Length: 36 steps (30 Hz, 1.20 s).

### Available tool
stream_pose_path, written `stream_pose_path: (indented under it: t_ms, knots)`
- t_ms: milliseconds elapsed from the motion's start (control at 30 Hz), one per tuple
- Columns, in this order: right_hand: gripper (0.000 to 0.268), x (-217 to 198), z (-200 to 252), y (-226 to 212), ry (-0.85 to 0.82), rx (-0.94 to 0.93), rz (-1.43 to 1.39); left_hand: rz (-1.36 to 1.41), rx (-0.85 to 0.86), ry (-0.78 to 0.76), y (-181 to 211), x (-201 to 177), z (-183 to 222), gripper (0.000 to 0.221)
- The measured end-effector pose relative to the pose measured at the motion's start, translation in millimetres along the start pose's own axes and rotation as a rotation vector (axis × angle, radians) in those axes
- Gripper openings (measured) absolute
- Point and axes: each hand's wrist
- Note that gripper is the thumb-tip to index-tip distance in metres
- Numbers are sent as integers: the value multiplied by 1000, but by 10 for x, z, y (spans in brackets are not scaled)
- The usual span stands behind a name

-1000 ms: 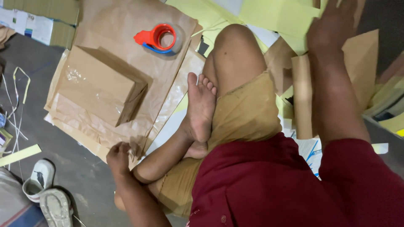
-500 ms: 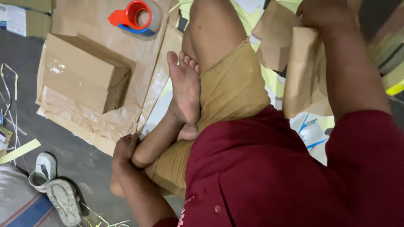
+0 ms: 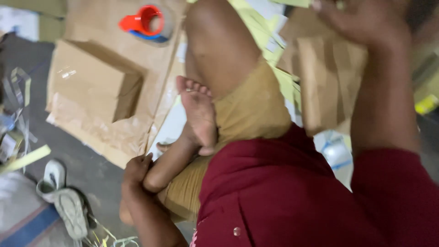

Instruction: Wrapping boxes with brown paper and securing them with tape.

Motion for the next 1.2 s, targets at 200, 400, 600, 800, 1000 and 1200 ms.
stream_pose_path:
  t_ms: [200,400,600,800,1000,1200]
  knots:
    - [34,324,156,-628,-626,-18,-136,-1667,-379,354,729,-1501,1224,55]
    - [27,672,341,-609,-668,-38,182,-1731,-394,336,771,-1420,1107,56]
    - [33,866,523,224,-403,-65,502,-1727,-413,291,804,-1428,922,56]
    - [13,714,615,253,-141,50,953,-1729,-396,260,813,-1487,880,57]
    - [14,455,864,-781,31,-230,355,-1720,-354,225,821,-1475,882,59]
    - [27,397,1402,-966,-522,165,130,-1779,-304,166,724,-1612,1008,59]
Point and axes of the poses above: each hand's wrist, its own z-axis away from the middle knuckle, its own x-axis out of the palm, y = z × x, and after that the axes turned 4 degrees about z, right-handed
